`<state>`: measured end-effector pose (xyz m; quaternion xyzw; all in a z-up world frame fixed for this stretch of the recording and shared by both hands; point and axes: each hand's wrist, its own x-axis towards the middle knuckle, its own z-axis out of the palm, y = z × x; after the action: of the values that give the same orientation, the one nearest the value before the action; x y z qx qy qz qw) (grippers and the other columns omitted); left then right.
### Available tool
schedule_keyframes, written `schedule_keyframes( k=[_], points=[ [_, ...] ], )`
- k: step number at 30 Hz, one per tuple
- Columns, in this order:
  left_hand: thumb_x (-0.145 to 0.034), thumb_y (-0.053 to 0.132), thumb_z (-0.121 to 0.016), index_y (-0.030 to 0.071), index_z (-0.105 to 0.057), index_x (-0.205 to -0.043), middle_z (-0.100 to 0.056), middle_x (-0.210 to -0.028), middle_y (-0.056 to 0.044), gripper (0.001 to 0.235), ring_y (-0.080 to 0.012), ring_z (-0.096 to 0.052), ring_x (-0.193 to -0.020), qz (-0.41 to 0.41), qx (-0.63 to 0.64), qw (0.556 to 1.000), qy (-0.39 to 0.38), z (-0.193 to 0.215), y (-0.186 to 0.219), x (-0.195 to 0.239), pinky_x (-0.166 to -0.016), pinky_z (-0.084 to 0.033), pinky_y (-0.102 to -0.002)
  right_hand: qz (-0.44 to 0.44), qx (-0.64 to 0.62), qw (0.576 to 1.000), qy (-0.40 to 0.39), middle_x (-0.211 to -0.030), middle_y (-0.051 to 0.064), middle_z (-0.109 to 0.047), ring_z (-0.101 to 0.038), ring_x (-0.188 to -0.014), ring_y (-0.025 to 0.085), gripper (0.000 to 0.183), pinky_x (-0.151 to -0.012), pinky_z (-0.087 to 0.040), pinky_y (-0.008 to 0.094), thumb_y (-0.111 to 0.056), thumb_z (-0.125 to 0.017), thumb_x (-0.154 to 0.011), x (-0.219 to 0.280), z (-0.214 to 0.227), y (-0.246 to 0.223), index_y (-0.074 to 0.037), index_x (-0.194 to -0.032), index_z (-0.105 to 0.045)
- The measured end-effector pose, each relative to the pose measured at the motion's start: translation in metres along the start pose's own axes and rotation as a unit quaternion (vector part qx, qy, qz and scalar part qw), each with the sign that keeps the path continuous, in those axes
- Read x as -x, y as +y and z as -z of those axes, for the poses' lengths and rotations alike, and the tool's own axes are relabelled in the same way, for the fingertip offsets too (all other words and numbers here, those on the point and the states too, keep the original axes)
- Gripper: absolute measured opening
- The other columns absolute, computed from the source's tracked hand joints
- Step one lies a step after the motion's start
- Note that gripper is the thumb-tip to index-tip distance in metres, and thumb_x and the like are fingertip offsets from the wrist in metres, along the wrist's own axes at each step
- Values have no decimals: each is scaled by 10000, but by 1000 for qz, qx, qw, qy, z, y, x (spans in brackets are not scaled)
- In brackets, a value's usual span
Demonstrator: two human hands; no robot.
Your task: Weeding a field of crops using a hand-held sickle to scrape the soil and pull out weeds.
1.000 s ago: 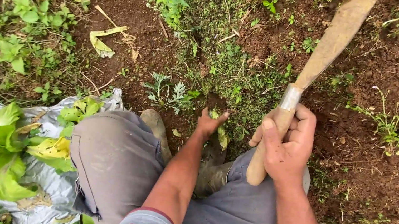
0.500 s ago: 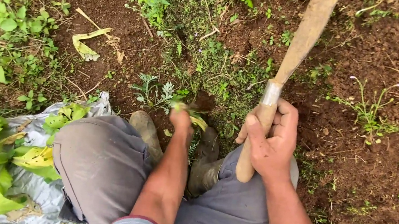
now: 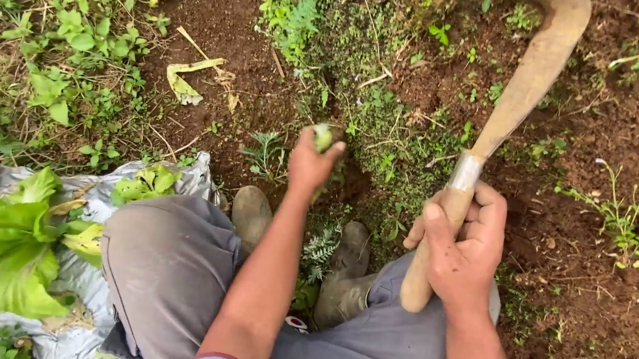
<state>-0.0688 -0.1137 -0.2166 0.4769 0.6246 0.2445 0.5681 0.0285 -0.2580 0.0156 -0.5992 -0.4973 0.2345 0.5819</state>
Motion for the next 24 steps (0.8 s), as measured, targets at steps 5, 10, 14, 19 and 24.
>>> schedule_keyframes(
  k=[5, 10, 14, 19, 24],
  points=[
    [-1025, 403, -628, 30, -412, -1507, -584, -1370, -311, 646, -488, -610, -1233, -42, -95, 992, -70, -7, 43, -4, -952, -530, -658, -12, 4, 1000, 2, -701, 157, -639, -652, -429, 210, 384, -424, -589, 348, -41, -582, -972, -1, -1, 6, 80, -1275, -380],
    [-1020, 435, -595, 90, -566, -1272, -667, -1157, -210, 428, -444, -680, -1112, -47, -192, 978, -64, -62, -17, -75, -885, -560, -653, -28, 3, 999, 15, -748, 166, -650, -663, -436, 205, 404, -417, -599, 358, -43, -600, -947, -4, 2, 14, 67, -1277, -394],
    [-980, 404, -584, 153, -711, -1074, -712, -1030, -139, 297, -379, -724, -1027, -83, -324, 933, -136, -74, -65, -85, -847, -587, -590, -30, 7, 999, 12, -768, 168, -650, -670, -449, 206, 400, -423, -604, 359, -29, -582, -953, -4, -1, 13, 77, -1289, -392],
    [-928, 261, -584, 48, -716, -1156, -742, -1097, -164, 339, -392, -706, -1089, -110, -532, 765, -345, -43, -72, -4, -896, -561, -609, -28, 8, 1000, 7, -783, 168, -644, -664, -451, 206, 387, -436, -599, 352, -25, -578, -965, -1, -1, 14, 80, -1284, -388],
    [-972, 179, -480, 54, -671, -1295, -669, -1347, -141, 397, -362, -664, -1217, -129, -569, 737, -340, 24, 35, 47, -971, -535, -617, -34, 13, 999, 4, -800, 170, -644, -660, -454, 207, 383, -425, -593, 357, -22, -579, -960, 3, -1, 14, 84, -1277, -393]
  ],
)
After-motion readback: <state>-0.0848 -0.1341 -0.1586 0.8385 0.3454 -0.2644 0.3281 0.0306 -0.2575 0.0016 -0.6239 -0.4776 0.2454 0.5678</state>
